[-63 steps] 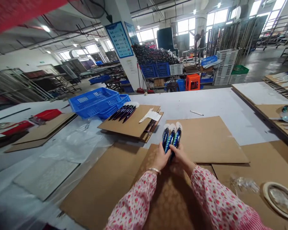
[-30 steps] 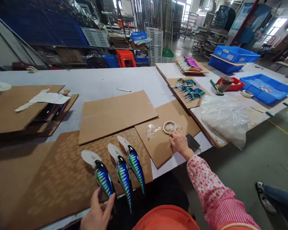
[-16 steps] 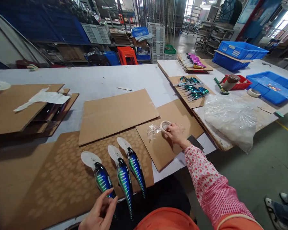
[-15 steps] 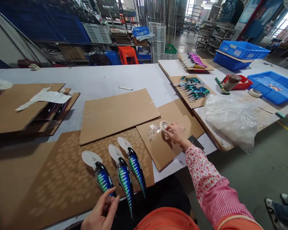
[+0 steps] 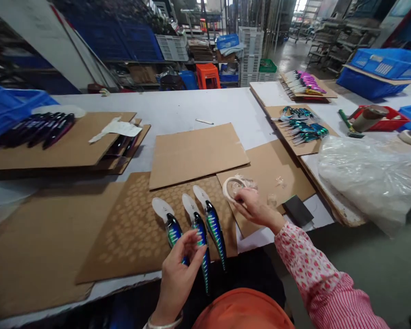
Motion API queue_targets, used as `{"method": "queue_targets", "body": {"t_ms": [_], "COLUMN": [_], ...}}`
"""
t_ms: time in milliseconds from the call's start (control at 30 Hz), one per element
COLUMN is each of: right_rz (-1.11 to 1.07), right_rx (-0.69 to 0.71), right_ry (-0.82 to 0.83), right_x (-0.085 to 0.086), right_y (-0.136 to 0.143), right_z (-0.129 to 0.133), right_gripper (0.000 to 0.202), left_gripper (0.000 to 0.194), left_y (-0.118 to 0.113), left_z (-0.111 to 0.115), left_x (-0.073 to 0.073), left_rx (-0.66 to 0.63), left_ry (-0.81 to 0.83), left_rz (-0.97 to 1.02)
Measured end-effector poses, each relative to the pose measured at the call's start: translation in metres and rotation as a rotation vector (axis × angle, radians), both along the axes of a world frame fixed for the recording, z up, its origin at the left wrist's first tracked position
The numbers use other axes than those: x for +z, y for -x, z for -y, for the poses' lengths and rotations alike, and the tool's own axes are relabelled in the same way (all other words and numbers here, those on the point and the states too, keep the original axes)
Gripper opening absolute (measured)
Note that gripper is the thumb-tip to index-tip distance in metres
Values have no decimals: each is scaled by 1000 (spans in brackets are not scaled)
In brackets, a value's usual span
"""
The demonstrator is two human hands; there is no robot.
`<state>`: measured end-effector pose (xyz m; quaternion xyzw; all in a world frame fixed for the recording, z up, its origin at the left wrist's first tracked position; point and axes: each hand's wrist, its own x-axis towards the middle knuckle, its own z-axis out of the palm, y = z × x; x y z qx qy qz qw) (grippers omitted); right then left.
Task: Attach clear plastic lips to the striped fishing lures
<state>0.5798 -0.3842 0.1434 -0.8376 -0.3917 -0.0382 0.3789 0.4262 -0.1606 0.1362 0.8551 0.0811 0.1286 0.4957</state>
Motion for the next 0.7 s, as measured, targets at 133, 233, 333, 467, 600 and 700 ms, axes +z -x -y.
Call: {"method": "queue_targets", "body": {"t_ms": [133,233,333,467,600,700], "right_rz": [33,48,41,42,65,41], "right_rx": [157,184,170,195,196,180], "right_ry": [9,31,54,81,135,189], "right_x": [7,2,-2,-1,5,9], "right_y": [45,67,78,80,76,72], "right_z": [-30,-41,-43,-40,-36,-35], "right_gripper": [4,5,7,10,12,11], "left_gripper": [39,33,25,14,6,11], "left_y": [-13,-11,-2,6,11,15], "left_z": [5,6,6,3,0,0], "left_x": [14,12,7,7,17,22], "left_rx": [-5,-35,6,41,-37,-48], "left_ry": [-5,23,35,61,73,94], "left_rz": [91,86,104,86,-40,-95]}}
